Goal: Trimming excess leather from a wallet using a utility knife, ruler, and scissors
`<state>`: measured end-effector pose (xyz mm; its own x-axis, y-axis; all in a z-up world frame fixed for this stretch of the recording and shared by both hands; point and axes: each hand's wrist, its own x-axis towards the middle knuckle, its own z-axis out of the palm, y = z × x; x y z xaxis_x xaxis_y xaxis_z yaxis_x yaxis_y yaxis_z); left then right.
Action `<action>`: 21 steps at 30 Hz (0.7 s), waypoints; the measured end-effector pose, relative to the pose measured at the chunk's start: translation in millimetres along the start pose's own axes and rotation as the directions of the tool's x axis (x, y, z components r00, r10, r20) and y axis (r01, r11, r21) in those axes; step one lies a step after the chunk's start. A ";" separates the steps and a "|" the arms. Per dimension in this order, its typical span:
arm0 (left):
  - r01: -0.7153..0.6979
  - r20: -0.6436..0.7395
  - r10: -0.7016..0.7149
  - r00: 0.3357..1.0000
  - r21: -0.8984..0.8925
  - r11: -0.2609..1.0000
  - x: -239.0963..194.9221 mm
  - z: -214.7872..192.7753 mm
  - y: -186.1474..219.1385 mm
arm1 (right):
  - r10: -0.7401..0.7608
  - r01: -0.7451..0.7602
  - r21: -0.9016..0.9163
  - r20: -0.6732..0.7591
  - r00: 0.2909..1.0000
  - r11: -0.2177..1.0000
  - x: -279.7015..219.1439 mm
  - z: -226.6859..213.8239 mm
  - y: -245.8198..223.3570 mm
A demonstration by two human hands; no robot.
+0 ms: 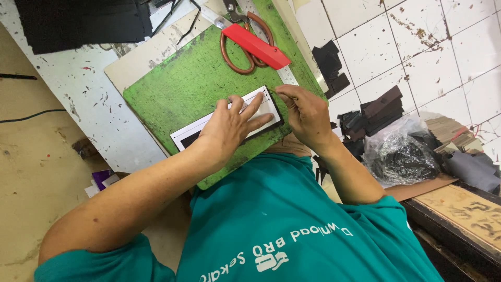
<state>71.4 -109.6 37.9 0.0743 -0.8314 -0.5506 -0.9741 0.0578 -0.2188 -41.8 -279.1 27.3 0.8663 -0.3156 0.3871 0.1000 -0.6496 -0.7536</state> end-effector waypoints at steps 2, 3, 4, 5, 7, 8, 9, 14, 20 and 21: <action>0.013 -0.018 -0.014 1.000 -0.009 1.000 3.2 5.0 2.0 | -0.004 0.004 -0.025 0.004 1.000 1.000 0.8 2.1 0.2; 0.027 -0.035 -0.028 0.999 -0.017 0.999 4.6 7.7 3.2 | -0.008 0.008 -0.051 0.008 1.000 0.999 1.0 3.3 0.3; 0.027 -0.035 -0.027 0.999 -0.018 0.999 5.0 7.6 3.1 | -0.007 0.007 -0.051 0.009 1.000 0.999 0.8 4.1 1.5; 0.025 -0.027 -0.026 0.999 -0.031 0.999 5.4 7.4 3.1 | -0.026 0.026 -0.053 0.005 1.000 0.998 0.5 5.0 2.7; 0.021 -0.018 -0.022 1.000 -0.045 0.999 4.2 4.0 1.6 | -0.043 0.043 -0.055 0.002 0.999 0.998 -0.2 6.2 3.9; 0.014 -0.014 -0.014 1.000 -0.052 0.999 2.6 0.7 0.0 | -0.048 0.048 -0.048 0.004 0.999 0.998 -0.5 6.6 3.8; 0.006 -0.010 -0.007 1.000 -0.059 0.998 1.0 -2.6 -1.5 | -0.053 0.053 -0.041 0.006 0.999 0.998 -0.8 7.0 3.7; -0.003 0.002 0.003 1.000 -0.066 0.998 2.5 -1.8 -1.6 | -0.068 0.076 -0.144 0.064 0.996 0.987 -25.4 3.7 13.6; -0.003 0.014 0.004 1.000 -0.057 0.998 2.6 -1.0 -1.1 | -0.056 0.068 -0.209 0.064 0.996 0.975 -55.0 -10.2 -0.8; 0.005 0.009 -0.005 1.000 -0.040 0.999 1.0 -2.6 -1.3 | -0.052 0.060 -0.234 0.041 0.998 0.970 -60.4 -10.9 -2.7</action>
<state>72.2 -112.0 39.7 0.0809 -0.8264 -0.5572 -0.9814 0.0315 -0.1892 -99.7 -265.8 11.7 0.8793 -0.2526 0.4037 0.0351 -0.8111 -0.5839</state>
